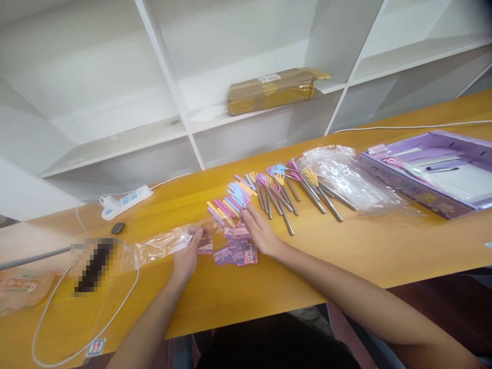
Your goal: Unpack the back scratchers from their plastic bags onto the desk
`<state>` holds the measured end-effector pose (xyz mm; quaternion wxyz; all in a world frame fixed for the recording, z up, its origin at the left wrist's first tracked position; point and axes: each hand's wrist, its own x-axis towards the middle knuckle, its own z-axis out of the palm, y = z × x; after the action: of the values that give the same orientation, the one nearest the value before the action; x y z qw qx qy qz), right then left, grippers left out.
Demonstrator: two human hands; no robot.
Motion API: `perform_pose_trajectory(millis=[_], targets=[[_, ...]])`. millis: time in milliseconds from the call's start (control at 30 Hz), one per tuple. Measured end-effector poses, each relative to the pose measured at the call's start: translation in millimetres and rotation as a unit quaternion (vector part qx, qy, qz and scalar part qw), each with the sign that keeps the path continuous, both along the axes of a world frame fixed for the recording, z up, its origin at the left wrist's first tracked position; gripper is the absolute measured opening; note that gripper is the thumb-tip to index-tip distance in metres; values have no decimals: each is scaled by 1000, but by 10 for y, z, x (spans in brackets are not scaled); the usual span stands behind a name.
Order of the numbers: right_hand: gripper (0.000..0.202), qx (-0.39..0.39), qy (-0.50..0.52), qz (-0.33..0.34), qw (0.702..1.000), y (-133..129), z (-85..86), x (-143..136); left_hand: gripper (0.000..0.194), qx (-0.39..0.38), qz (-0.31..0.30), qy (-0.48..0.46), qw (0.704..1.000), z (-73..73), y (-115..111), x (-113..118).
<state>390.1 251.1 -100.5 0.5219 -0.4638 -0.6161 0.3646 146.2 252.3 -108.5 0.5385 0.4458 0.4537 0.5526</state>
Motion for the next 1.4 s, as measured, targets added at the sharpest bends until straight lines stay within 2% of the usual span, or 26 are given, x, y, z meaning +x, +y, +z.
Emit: perform_pose_trajectory(millis=[33, 67, 133, 200, 267, 367, 500, 867, 1233, 1400], targets=[[48, 29, -39, -10, 999, 1, 37, 60, 33, 11, 16, -12, 1000, 31, 14, -2], [49, 54, -83, 7, 995, 4, 77, 115, 31, 20, 25, -19, 999, 64, 24, -5], [48, 84, -176, 83, 977, 12, 155, 195, 28, 31, 31, -31, 999, 124, 34, -12], [45, 81, -255, 133, 954, 22, 210, 228, 25, 37, 22, -52, 998, 168, 37, -25], [44, 62, -296, 134, 944, 38, 231, 233, 23, 37, 3, -91, 995, 194, 40, -46], [44, 49, -301, 148, 941, 73, 205, 235, 20, 18, -24, -149, 988, 208, 55, -77], [47, 66, -279, 177, 941, 114, 137, 243, 19, -3, -36, -172, 985, 211, 67, -93], [49, 65, -250, 226, 939, 118, 106, 229, 24, -21, -49, -112, 992, 144, 39, -85], [48, 46, -293, 223, 929, 97, 96, 200, 32, -36, -95, -74, 992, 91, -2, -22], [48, 66, -305, 198, 929, 95, 126, 218, 31, -50, -62, -93, 992, 83, 28, -35]])
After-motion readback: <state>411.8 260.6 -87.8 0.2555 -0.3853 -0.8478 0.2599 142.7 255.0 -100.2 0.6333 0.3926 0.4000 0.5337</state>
